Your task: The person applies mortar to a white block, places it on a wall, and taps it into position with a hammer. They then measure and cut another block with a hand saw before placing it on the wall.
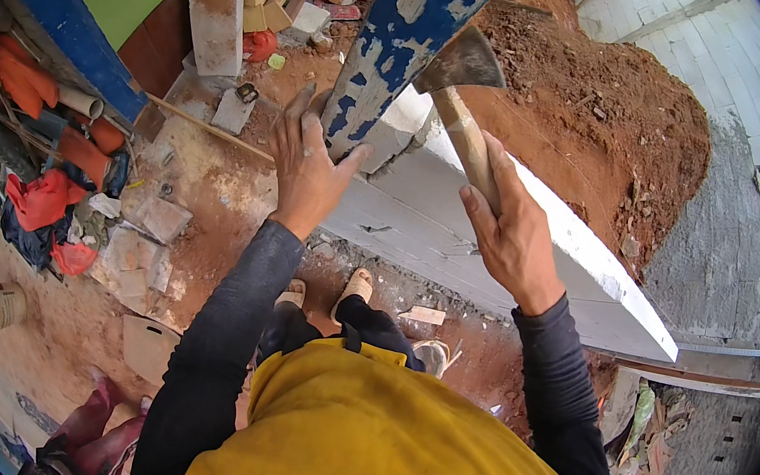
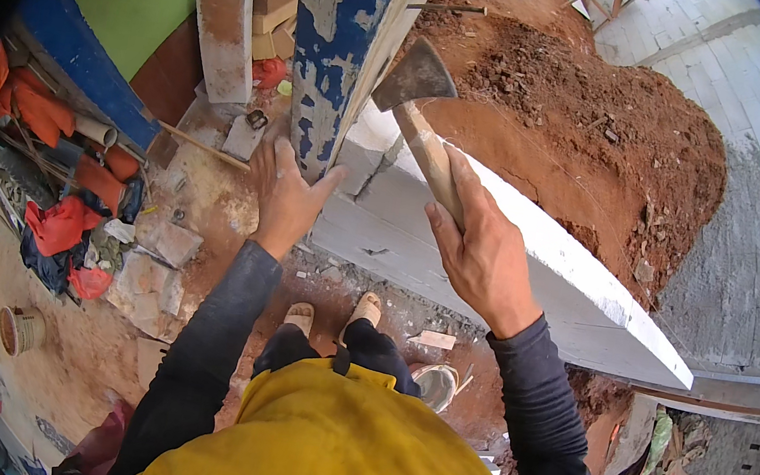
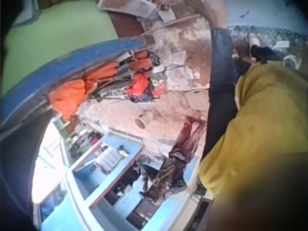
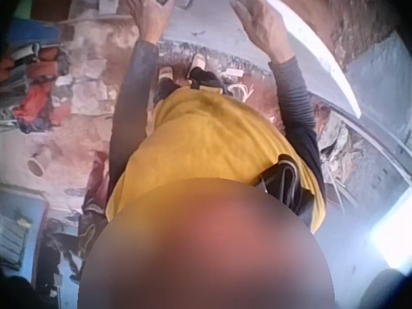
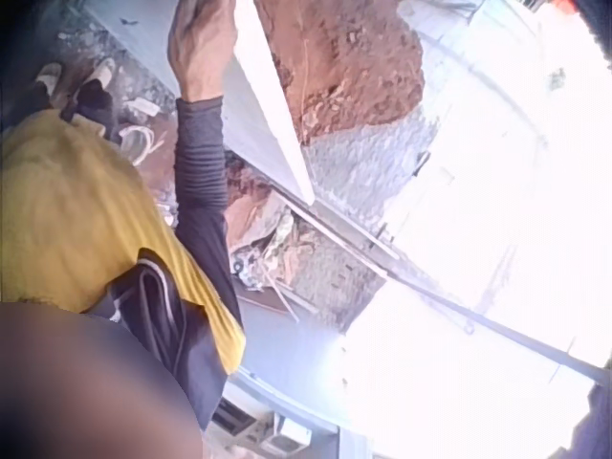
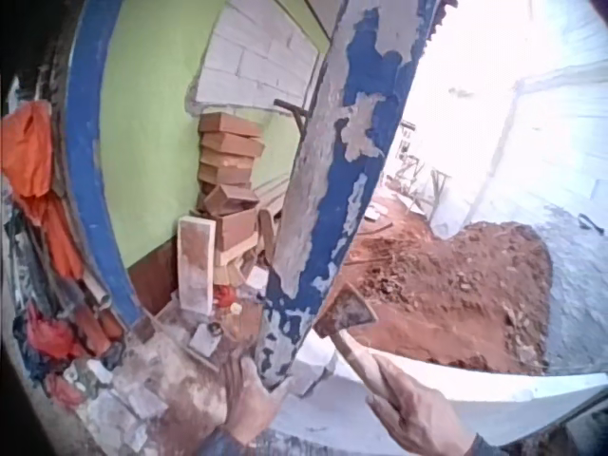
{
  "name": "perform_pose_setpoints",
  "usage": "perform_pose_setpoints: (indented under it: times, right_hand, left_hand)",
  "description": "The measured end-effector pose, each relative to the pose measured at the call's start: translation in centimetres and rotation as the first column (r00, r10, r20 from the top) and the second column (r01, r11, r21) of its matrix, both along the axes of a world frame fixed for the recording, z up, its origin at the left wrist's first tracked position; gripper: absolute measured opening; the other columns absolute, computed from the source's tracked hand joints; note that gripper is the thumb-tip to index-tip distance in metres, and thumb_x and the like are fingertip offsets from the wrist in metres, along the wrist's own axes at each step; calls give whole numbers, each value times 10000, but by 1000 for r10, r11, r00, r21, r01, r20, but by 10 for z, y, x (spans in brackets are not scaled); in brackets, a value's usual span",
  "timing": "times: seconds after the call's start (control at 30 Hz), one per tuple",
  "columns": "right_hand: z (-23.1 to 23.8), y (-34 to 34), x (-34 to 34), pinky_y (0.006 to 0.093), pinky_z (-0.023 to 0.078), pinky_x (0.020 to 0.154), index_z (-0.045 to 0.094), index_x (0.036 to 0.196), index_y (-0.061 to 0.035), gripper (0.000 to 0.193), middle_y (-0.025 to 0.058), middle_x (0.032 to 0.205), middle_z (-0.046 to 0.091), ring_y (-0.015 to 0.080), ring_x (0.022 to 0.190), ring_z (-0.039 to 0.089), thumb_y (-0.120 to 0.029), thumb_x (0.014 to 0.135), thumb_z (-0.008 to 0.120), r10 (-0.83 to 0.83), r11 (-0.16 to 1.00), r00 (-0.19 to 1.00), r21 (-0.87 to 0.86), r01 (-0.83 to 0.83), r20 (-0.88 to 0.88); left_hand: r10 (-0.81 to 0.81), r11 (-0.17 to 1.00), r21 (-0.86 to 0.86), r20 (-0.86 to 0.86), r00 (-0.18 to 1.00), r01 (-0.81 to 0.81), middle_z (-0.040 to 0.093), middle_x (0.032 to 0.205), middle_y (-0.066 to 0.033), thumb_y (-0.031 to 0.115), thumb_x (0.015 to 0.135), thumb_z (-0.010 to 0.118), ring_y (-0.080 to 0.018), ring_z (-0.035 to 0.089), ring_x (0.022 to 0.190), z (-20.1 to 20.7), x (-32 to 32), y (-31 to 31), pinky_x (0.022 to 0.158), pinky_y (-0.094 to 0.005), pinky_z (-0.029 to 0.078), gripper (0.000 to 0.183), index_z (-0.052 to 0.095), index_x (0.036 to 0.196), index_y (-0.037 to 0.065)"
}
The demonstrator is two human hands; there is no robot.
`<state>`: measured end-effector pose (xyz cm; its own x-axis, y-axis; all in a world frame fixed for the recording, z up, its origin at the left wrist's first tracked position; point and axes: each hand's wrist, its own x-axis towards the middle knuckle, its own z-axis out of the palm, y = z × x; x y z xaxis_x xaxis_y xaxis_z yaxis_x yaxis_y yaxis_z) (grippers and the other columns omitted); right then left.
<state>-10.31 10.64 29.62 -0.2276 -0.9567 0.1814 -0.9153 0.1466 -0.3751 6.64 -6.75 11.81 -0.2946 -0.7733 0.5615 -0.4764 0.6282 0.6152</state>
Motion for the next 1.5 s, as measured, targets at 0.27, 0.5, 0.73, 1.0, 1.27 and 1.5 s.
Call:
perform_pose_setpoints:
  times: [0.27,0.5,0.73,1.0,1.27,1.5]
  right_hand:
    - [-5,11,16,474,565,793,559,1454,-21,533,268,1030,727,382,895,741,-373,1063,647,-223,975,958,44,219,179]
    - [-42,57,31,429,497,675,623,1244,-4,503,151,788,609,242,720,616,-414,970,722,-290,951,873,17,308,392]
    - [-60,61,2,475,539,720,715,1108,-28,487,211,847,724,393,750,701,-396,812,831,-119,942,949,336,14,292]
    - [-13,60,-36,399,505,740,719,1153,2,490,140,870,670,252,787,612,-392,873,795,-127,967,858,253,-3,497]
    - [-11,97,-75,304,522,782,580,1451,1,621,79,1025,638,149,900,621,-391,995,737,-15,983,294,-39,177,956]
    - [-40,131,-100,304,555,703,382,1655,-4,759,115,1051,688,147,836,680,-320,1017,646,-180,978,90,169,118,979]
  left_hand:
    - [-171,981,87,-18,985,172,385,1582,-268,311,800,899,-448,344,1488,18,41,-11,1252,-576,269,998,355,1566,-25]
    - [-423,906,-51,-142,895,420,354,1594,-270,168,816,761,-447,315,1523,52,70,-27,1279,-575,244,981,258,1646,21]
    - [-518,836,30,-284,807,547,300,1637,-305,242,826,733,-435,288,1548,65,44,-32,1298,-550,198,1030,188,1653,-40]
    - [-394,854,194,-361,845,482,372,1553,-277,205,840,779,-378,398,1454,62,29,-15,1248,-485,305,1055,159,1649,-67]
    - [-42,904,365,-443,895,223,396,1619,-224,193,968,818,-295,443,1450,58,-20,10,1238,-423,324,940,212,1645,-50]
    - [205,836,514,-613,763,189,495,1580,-119,67,973,779,-235,543,1380,72,-51,28,1189,-398,431,734,389,1594,41]
